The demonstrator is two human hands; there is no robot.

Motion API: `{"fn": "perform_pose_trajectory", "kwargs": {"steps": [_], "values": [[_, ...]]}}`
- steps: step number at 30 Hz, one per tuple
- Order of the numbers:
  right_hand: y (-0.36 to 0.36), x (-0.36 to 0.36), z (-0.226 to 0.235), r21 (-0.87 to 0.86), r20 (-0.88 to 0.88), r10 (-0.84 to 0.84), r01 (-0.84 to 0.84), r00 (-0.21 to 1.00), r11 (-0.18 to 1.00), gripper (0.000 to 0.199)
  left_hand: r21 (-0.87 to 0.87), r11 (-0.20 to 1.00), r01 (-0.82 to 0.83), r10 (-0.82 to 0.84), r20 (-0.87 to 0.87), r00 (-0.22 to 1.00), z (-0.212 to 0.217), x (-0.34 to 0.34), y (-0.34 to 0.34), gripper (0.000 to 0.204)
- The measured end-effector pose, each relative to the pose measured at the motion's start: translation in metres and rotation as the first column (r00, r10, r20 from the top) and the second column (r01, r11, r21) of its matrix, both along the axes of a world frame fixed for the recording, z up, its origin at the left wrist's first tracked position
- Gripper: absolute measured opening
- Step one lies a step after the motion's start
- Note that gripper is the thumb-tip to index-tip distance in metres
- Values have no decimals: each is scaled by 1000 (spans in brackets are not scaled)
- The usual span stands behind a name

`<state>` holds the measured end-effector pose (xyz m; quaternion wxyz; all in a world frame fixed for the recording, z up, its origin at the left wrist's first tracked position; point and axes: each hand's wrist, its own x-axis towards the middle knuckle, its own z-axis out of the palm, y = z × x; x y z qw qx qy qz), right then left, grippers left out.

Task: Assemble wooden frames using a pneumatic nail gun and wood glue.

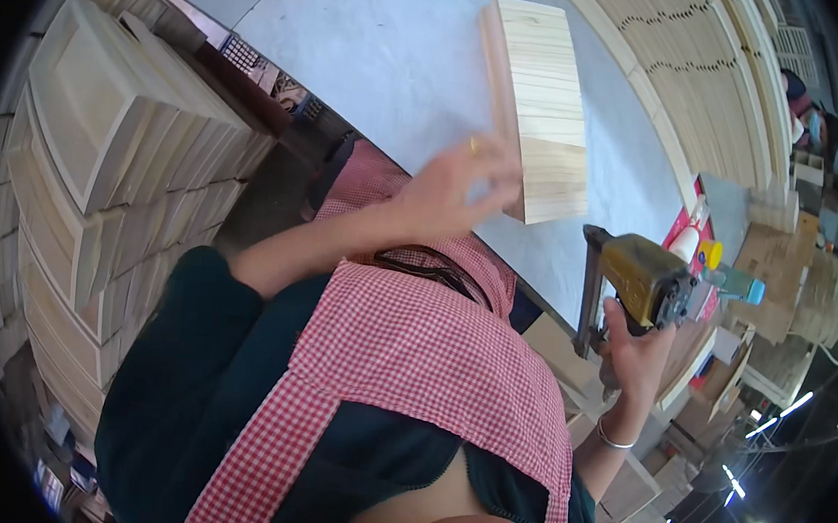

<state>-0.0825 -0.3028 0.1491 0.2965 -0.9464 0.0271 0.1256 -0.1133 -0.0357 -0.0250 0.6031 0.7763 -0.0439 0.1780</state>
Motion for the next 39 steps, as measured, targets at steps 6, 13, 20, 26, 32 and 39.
{"fn": "perform_pose_trajectory", "kwargs": {"steps": [6, 13, 20, 26, 32, 39], "values": [[-10, -11, -12, 117, 107, 96, -109, 990, 987, 36, 40, 941, -337, 315, -472, 823, 6, 139, 86, 41], [19, -11, -10, 104, -13, 145, -143, 989, 984, 35, 247, 869, -429, 394, 182, 901, -33, 179, 128, 30], [20, -13, -18, 96, 9, 202, -202, 979, 975, 35, 319, 906, -278, 308, -46, 950, -21, 174, 129, 28], [25, -16, -21, 121, 18, 158, -159, 987, 980, 35, 279, 912, -301, 315, -7, 949, -32, 177, 131, 28], [22, -11, -18, 122, -69, 115, -106, 991, 987, 36, 181, 920, -349, 357, -13, 934, -22, 164, 115, 29], [13, 2, -10, 100, -47, 98, -93, 994, 991, 37, 273, 896, -350, 370, -23, 929, -15, 162, 115, 31]]}}
